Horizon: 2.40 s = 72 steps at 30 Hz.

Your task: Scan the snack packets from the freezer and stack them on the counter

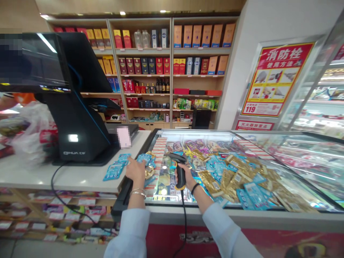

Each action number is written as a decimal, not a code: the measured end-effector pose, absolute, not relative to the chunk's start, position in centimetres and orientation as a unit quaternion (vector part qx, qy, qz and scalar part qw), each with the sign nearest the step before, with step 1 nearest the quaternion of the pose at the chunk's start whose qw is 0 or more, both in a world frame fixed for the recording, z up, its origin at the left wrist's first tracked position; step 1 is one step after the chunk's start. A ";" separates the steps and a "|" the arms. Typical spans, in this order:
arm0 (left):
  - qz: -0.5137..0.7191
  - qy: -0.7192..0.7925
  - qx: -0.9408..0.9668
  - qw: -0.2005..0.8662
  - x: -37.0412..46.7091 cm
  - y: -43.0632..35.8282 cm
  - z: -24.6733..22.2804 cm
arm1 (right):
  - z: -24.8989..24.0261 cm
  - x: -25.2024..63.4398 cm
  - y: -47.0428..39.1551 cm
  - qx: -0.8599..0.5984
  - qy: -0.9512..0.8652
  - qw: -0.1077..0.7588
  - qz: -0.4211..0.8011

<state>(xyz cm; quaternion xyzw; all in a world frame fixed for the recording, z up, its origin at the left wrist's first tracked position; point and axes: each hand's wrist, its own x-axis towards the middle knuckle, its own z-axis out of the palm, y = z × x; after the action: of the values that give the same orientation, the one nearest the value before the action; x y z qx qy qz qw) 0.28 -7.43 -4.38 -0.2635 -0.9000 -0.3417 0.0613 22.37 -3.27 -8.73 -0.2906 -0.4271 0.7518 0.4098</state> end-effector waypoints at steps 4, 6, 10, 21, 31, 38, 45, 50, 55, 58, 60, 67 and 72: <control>-0.353 -0.891 -0.269 0.098 0.5 -7.2 -4.4 | -9.1 22.3 -3.0 -0.285 -0.428 0.403 0.757; -0.354 -0.887 -0.277 0.107 0.7 -7.2 -4.3 | -9.1 22.2 -3.0 -0.291 -0.426 0.398 0.758; -0.358 -0.880 -0.292 0.112 1.0 -7.4 -3.9 | -8.9 22.2 -3.2 -0.293 -0.419 0.402 0.760; -0.344 -0.812 -0.451 0.135 5.4 -5.4 -1.2 | -4.9 30.9 -2.9 -0.209 -0.456 0.487 0.715; -0.263 -0.732 -0.627 0.031 21.0 0.0 -2.8 | -2.7 47.4 -0.7 -0.270 -0.494 0.559 0.609; -0.246 -0.725 -0.643 0.013 26.6 2.8 -5.6 | -5.4 50.8 0.7 -0.285 -0.472 0.568 0.611; -0.241 -0.733 -0.632 0.071 27.8 3.1 -7.1 | -6.3 51.1 0.5 -0.236 -0.430 0.603 0.629; -0.260 -0.750 -0.604 0.069 26.5 3.9 -7.8 | -6.0 50.9 0.3 -0.275 -0.424 0.593 0.627; -0.250 -0.731 -0.635 -0.005 25.9 5.4 -9.0 | -5.8 50.7 0.2 -0.310 -0.434 0.585 0.611; -0.227 -0.713 -0.662 -0.042 25.5 6.1 -9.0 | -5.8 50.6 0.2 -0.305 -0.435 0.585 0.613; -0.204 -0.699 -0.683 -0.053 25.2 6.1 -8.7 | -5.7 50.6 0.2 -0.293 -0.433 0.590 0.616; -0.166 -0.616 -0.767 -0.067 24.5 4.5 -6.6 | -5.7 50.7 0.0 -0.280 -0.440 0.591 0.615; -0.200 -0.641 -0.741 0.010 24.9 3.7 -5.6 | -5.7 50.8 -0.1 -0.291 -0.440 0.587 0.614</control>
<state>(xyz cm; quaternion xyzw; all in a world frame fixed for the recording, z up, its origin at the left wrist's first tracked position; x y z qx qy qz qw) 24.88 3.65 -5.55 -0.7407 -0.6412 -0.2004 0.0100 50.76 -0.11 -5.70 -0.2909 -0.4404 0.6137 0.5872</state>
